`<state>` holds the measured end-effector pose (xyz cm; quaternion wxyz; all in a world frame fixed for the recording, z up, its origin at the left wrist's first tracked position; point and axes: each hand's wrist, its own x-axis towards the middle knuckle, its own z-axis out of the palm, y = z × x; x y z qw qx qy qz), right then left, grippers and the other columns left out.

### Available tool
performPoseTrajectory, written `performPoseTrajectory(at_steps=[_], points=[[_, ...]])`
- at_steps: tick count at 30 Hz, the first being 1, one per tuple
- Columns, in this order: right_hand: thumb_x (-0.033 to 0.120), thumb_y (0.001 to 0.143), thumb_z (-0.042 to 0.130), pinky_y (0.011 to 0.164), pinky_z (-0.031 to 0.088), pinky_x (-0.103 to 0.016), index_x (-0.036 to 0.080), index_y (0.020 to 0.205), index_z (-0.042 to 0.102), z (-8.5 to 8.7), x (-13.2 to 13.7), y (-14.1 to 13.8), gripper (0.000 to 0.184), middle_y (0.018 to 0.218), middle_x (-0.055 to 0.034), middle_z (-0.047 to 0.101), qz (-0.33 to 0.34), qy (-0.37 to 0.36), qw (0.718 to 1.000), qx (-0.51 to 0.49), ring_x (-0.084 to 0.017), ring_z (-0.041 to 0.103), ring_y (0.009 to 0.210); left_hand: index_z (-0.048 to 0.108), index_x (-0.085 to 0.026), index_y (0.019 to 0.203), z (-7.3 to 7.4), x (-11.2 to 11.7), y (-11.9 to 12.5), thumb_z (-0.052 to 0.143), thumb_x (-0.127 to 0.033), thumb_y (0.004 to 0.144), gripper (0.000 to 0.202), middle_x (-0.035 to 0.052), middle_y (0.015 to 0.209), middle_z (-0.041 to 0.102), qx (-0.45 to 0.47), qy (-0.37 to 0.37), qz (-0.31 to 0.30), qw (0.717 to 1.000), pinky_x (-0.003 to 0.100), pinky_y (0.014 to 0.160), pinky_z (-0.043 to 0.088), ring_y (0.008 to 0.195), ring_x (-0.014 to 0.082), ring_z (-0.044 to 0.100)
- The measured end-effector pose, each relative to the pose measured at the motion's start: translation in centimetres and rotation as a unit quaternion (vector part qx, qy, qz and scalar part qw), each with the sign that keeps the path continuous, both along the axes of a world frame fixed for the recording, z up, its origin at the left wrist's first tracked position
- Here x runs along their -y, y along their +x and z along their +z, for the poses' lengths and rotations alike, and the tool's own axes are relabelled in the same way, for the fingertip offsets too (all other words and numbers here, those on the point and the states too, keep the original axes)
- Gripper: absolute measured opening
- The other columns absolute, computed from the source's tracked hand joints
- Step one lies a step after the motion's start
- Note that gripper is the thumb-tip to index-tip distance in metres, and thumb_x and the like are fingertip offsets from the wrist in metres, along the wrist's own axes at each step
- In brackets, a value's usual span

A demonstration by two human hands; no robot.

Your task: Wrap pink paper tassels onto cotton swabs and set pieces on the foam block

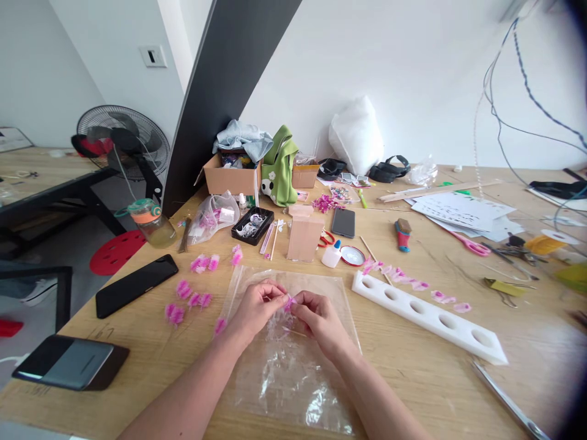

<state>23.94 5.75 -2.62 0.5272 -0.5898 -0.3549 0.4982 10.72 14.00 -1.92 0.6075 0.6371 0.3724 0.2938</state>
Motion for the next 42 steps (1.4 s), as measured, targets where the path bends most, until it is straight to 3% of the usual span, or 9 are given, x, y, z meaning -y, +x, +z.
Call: performPoseTrajectory(at_steps=[8, 16, 20, 23, 28, 34, 42], points=[[0.052, 0.073, 0.066, 0.04, 0.021, -0.02, 0.017, 0.065, 0.057, 0.19, 0.1, 0.06, 0.037, 0.047, 0.0063, 0.04, 0.019, -0.004, 1.0, -0.001, -0.006, 0.031, 0.043, 0.069, -0.019, 0.057, -0.06, -0.1, 0.07, 0.069, -0.031, 0.067, 0.016, 0.0067, 0.086, 0.068, 0.007, 0.001, 0.0, 1.0, 0.03, 0.074, 0.044, 0.084, 0.0219, 0.059], [0.041, 0.068, 0.066, 0.04, 0.021, -0.02, 0.017, 0.067, 0.059, -0.23, -0.02, 0.02, 0.025, 0.048, 0.0062, 0.043, 0.009, -0.002, 1.0, -0.005, -0.006, 0.032, 0.042, 0.069, -0.018, 0.059, -0.07, -0.15, 0.05, 0.069, -0.031, 0.068, 0.016, 0.0062, 0.087, 0.067, 0.004, -0.007, -0.004, 1.0, 0.03, 0.075, 0.043, 0.082, 0.0208, 0.059], [0.04, 0.067, 0.066, 0.04, 0.02, -0.02, 0.017, 0.065, 0.058, -0.09, -0.04, 0.04, 0.024, 0.048, 0.0064, 0.043, 0.005, -0.006, 1.0, -0.021, -0.005, 0.032, 0.041, 0.061, -0.018, 0.053, 0.03, -0.21, 0.03, 0.065, -0.044, 0.075, 0.034, 0.0037, 0.074, 0.061, -0.003, -0.012, -0.006, 1.0, 0.027, 0.064, 0.039, 0.07, 0.0169, 0.053], [0.04, 0.065, 0.066, 0.04, 0.021, -0.02, 0.017, 0.065, 0.058, 0.1, -0.02, 0.03, 0.025, 0.046, 0.0069, 0.042, -0.002, -0.016, 0.999, -0.035, -0.005, 0.031, 0.041, 0.058, -0.018, 0.05, 0.36, -0.23, -0.05, 0.063, -0.053, 0.077, 0.044, 0.0036, 0.07, 0.059, -0.014, 0.012, -0.018, 1.0, 0.027, 0.064, 0.039, 0.07, 0.0175, 0.053], [0.04, 0.064, 0.066, 0.039, 0.02, -0.02, 0.016, 0.066, 0.059, 0.06, -0.02, 0.08, 0.025, 0.047, 0.0067, 0.044, -0.011, -0.022, 0.999, -0.032, -0.005, 0.031, 0.04, 0.071, -0.018, 0.064, 0.45, -0.2, -0.14, 0.077, -0.045, 0.067, 0.027, 0.0082, 0.091, 0.068, -0.025, 0.027, -0.036, 0.999, 0.029, 0.069, 0.044, 0.08, 0.021, 0.059], [0.04, 0.065, 0.065, 0.04, 0.02, -0.02, 0.017, 0.066, 0.058, -0.12, -0.09, 0.09, 0.024, 0.046, 0.0071, 0.043, -0.007, -0.021, 0.999, -0.028, -0.005, 0.031, 0.04, 0.069, -0.017, 0.06, 0.13, -0.27, -0.16, 0.071, -0.033, 0.071, 0.02, 0.0081, 0.09, 0.067, -0.025, 0.029, -0.039, 0.999, 0.029, 0.068, 0.043, 0.08, 0.0202, 0.059], [0.041, 0.069, 0.061, 0.039, 0.017, -0.02, 0.018, 0.063, 0.054, 0.1, 0.13, 0.15, 0.025, 0.045, 0.0066, 0.04, -0.004, -0.032, 0.999, -0.042, -0.006, 0.03, 0.041, 0.069, -0.017, 0.061, -0.01, -0.39, -0.19, 0.071, -0.033, 0.071, 0.019, 0.0071, 0.089, 0.066, -0.01, 0.009, -0.036, 0.999, 0.03, 0.073, 0.043, 0.082, 0.0202, 0.059]])
